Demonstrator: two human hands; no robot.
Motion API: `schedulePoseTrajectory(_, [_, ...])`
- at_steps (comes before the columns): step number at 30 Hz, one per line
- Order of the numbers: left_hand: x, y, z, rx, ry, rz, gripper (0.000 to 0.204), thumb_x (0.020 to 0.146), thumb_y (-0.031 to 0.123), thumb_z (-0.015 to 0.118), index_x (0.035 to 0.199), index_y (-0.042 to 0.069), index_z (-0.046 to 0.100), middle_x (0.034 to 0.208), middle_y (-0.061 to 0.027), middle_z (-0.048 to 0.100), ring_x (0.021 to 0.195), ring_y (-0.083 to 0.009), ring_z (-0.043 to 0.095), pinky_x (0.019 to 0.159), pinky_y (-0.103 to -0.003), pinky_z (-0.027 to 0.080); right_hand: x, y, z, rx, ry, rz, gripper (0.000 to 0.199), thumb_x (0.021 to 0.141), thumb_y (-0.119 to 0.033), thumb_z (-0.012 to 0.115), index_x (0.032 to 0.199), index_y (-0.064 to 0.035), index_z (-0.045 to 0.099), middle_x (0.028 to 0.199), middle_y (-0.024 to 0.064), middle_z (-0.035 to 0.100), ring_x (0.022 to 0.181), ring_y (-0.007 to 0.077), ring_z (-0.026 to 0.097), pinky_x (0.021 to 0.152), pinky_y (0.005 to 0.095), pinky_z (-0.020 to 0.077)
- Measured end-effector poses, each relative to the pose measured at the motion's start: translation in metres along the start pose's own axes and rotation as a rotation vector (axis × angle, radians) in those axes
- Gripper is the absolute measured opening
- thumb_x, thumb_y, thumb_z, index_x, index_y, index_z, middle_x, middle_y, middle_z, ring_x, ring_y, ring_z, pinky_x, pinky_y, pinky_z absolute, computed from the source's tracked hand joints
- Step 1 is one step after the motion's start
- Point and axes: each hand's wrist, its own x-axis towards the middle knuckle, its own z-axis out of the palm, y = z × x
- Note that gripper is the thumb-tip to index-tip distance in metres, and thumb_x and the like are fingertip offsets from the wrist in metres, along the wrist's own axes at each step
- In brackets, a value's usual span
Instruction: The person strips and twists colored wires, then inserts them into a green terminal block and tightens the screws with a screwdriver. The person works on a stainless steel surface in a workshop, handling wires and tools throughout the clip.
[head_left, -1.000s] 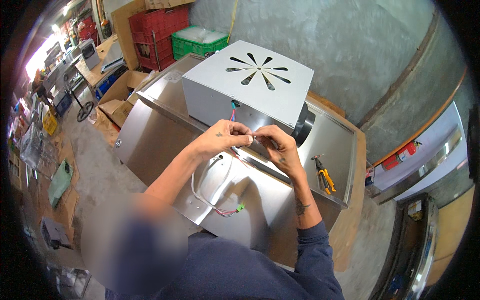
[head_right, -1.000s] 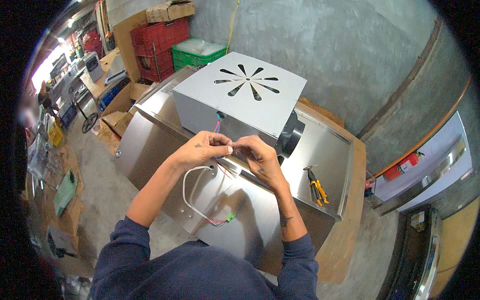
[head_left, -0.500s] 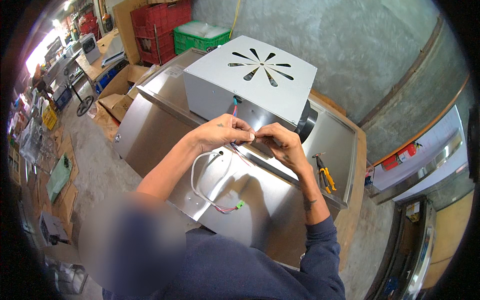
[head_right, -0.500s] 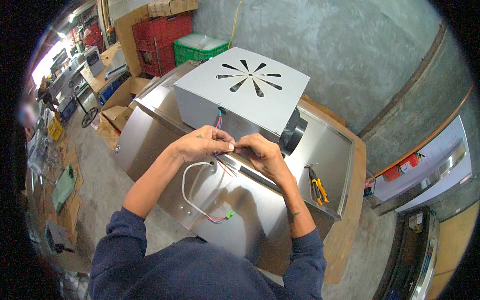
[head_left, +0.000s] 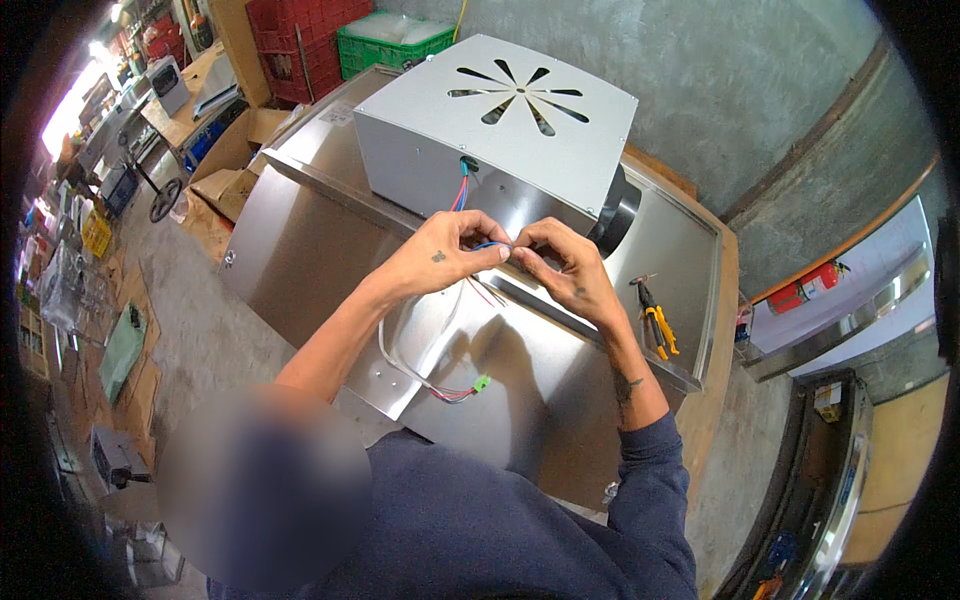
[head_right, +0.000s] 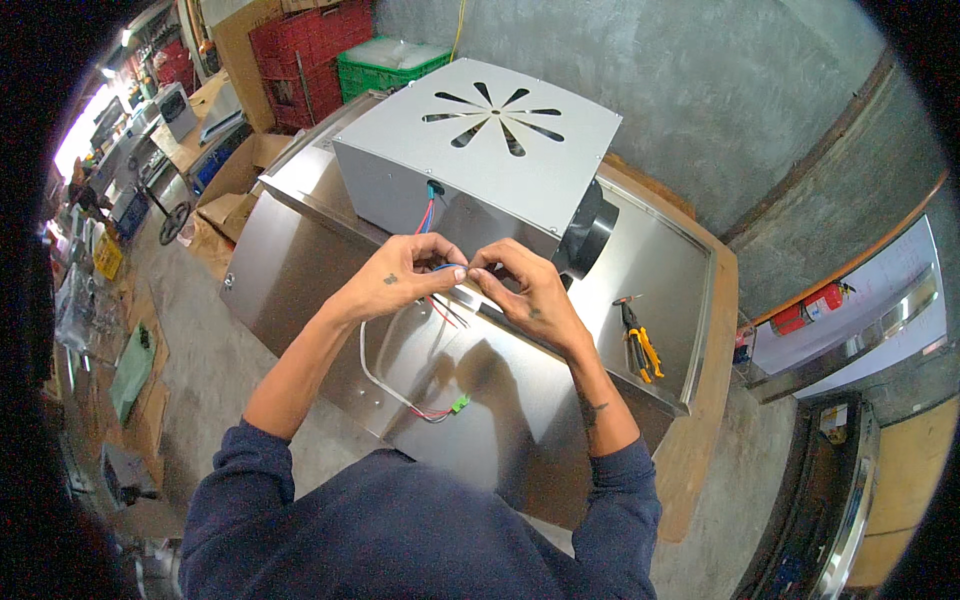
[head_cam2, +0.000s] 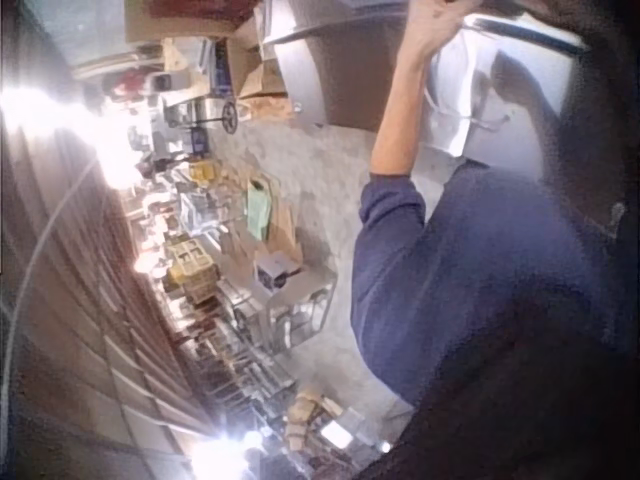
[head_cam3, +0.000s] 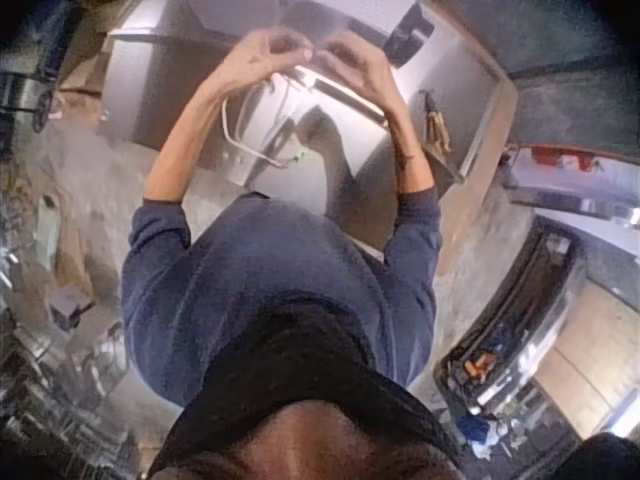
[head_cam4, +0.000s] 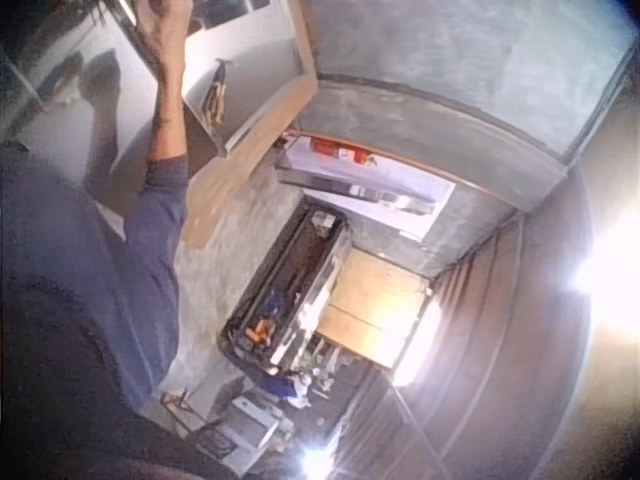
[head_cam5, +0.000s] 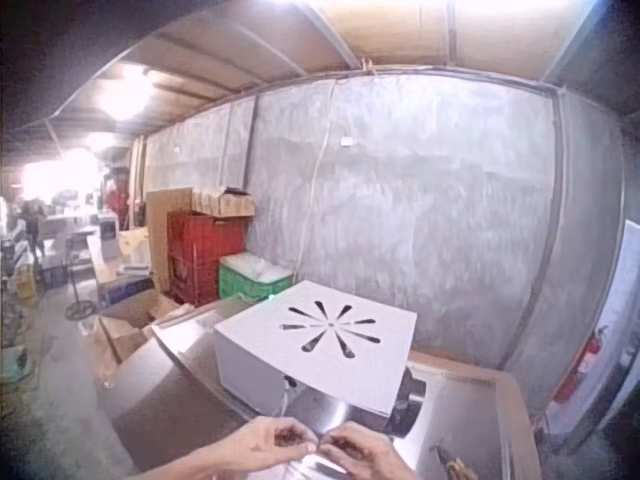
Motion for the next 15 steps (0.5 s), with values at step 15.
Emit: schedulePoseTrajectory(15, [-0.004,-0.028,0.042,0.493,0.45,0.633,0.016,0.098,0.006,0.075,0.11,-0.002,0.07,0.1,-0.0143,0.075,0.088,-0.0256,0.073,0.079,-0.039,0.059,-0.006,-0.002,0.035,0.826,0.181,0.619,0.022,0.107,-0.025,0.068,0.109,-0.004,0.066,0.095,0.0013,0.066,0.081,0.0078,0.056,0.071,0.0252,0.0481])
